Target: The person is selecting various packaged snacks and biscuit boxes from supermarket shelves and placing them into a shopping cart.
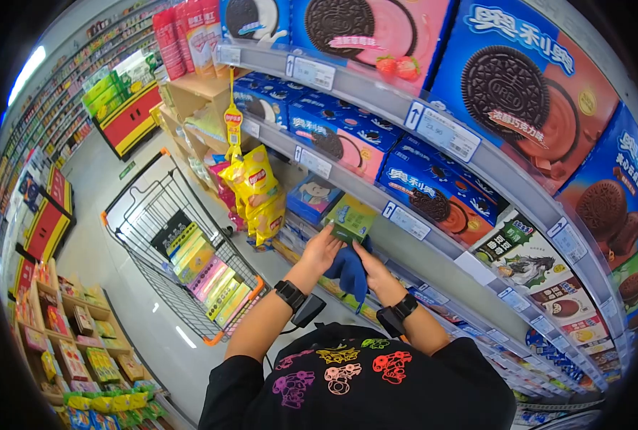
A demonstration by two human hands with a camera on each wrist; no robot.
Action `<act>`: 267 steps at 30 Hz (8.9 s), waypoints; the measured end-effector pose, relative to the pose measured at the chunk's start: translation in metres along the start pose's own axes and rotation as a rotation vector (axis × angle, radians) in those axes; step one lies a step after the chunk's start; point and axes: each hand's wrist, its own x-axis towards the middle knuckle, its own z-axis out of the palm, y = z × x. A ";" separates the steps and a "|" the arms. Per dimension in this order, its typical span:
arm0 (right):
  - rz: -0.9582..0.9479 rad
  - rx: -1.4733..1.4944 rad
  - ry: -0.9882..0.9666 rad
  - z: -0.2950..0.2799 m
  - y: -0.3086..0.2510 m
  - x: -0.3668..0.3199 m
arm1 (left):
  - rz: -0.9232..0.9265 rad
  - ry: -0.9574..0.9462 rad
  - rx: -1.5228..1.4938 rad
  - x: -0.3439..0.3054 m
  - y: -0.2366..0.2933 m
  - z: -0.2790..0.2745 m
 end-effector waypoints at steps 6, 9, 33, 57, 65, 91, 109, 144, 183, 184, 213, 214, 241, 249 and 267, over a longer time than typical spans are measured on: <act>0.012 -0.325 -0.041 0.015 0.012 -0.018 | 0.064 0.050 0.038 -0.014 0.004 -0.028; 0.054 -0.564 -0.043 0.030 0.051 -0.027 | 0.095 0.089 0.092 -0.037 0.006 -0.060; -0.016 -1.238 -0.438 0.167 0.279 0.101 | 0.202 0.605 -0.460 -0.200 0.067 -0.398; -0.310 -1.526 0.181 0.280 0.429 0.448 | 0.004 1.216 -0.074 -0.064 0.299 -0.626; 0.160 -1.274 0.234 0.218 0.467 0.484 | 0.128 1.285 0.265 -0.056 0.299 -0.586; 0.141 -0.173 -0.253 0.299 0.288 0.044 | 1.430 0.726 1.624 -0.360 0.208 -0.184; 0.038 -0.276 -0.412 0.186 0.107 0.005 | 1.524 0.345 1.432 -0.279 0.128 -0.043; -1.227 -1.343 -0.778 0.165 -0.028 -0.066 | 1.501 0.670 1.509 -0.213 0.064 0.032; -0.308 -0.567 -0.605 0.080 0.018 -0.050 | 1.330 0.077 0.257 -0.224 0.047 0.018; -0.107 -0.396 -0.623 0.079 0.016 -0.048 | 1.282 0.052 0.217 -0.223 0.047 0.020; 0.117 -0.468 -0.748 0.094 0.094 -0.124 | 0.881 0.528 0.268 -0.237 -0.002 -0.026; 0.097 -0.518 -0.736 0.091 0.109 -0.126 | 0.953 0.539 0.416 -0.248 -0.004 -0.033; -0.683 -1.154 -1.368 0.140 0.198 -0.327 | 1.163 0.372 0.350 -0.491 -0.117 -0.083; -0.738 -0.856 -0.978 0.151 0.159 -0.347 | 0.965 0.256 1.017 -0.486 -0.151 -0.048; -0.001 -0.423 -0.900 0.126 0.174 -0.333 | 1.163 0.283 1.256 -0.524 -0.152 -0.032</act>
